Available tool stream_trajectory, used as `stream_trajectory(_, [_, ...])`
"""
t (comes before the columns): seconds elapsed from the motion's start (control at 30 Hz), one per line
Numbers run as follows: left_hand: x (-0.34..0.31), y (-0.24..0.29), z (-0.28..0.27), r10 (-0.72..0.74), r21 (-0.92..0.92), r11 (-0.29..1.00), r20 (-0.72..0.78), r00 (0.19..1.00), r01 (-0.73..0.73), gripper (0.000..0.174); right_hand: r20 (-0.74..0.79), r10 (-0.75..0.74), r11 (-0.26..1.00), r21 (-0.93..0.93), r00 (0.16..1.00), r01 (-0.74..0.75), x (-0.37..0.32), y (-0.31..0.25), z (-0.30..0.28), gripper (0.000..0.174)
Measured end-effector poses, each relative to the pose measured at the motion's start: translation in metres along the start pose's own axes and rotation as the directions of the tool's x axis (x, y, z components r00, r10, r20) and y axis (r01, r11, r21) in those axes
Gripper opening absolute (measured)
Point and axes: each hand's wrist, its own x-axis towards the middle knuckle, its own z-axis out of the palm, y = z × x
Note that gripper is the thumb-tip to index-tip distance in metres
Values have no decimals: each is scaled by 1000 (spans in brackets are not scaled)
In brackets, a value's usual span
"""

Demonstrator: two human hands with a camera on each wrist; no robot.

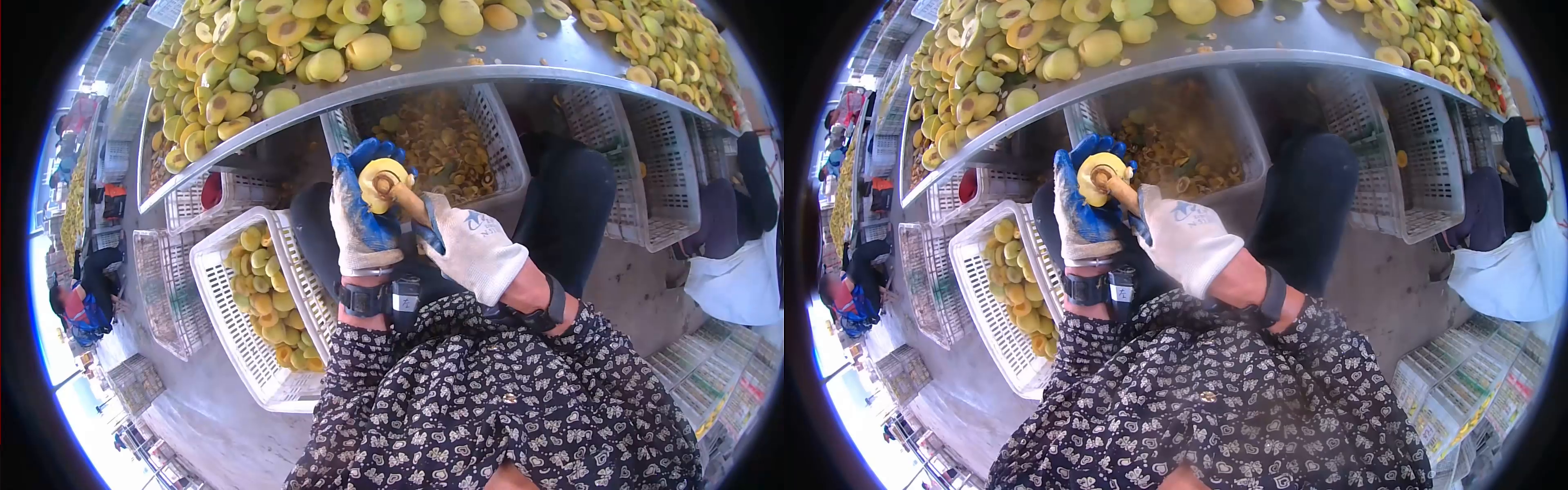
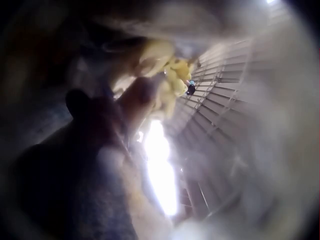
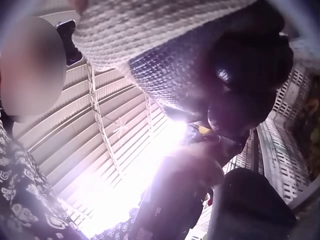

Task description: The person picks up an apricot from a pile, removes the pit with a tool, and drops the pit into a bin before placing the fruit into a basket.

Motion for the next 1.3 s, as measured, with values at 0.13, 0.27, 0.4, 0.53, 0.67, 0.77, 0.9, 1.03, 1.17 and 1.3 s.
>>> stream_trajectory(0.13, [0,-4,-4,7,33,999,-52,999,-6,46,15,34,999,12,999,-34,1,-5,5,32])
stream_trajectory(0.27, [0,-9,-8,29,120,993,-123,992,-14,46,20,65,998,14,998,-65,0,-4,20,18])
stream_trajectory(0.4, [-3,-11,-16,5,232,972,-154,988,31,46,133,57,997,39,989,-63,-2,3,27,18])
stream_trajectory(0.53, [4,-9,-33,-138,340,925,-108,985,167,48,211,33,978,194,977,-75,-2,8,25,23])
stream_trajectory(0.67, [12,-9,-34,-289,117,949,-39,957,291,46,639,92,459,653,764,-602,2,17,20,16])
stream_trajectory(0.77, [2,-25,-40,-156,42,987,-29,987,157,43,651,44,344,702,758,-624,0,13,18,15])
stream_trajectory(0.9, [0,-23,-52,-153,217,961,-90,984,170,36,672,47,429,654,739,-622,-3,13,28,15])
stream_trajectory(1.03, [6,-18,-47,-192,308,935,18,981,177,36,682,-16,210,717,731,-664,-2,18,28,15])
stream_trajectory(1.17, [11,-27,-43,-91,208,972,-73,993,105,35,594,86,444,696,800,-565,4,11,30,14])
stream_trajectory(1.3, [9,-28,-45,-203,246,941,-134,970,231,37,615,153,635,538,774,-554,3,20,37,17])
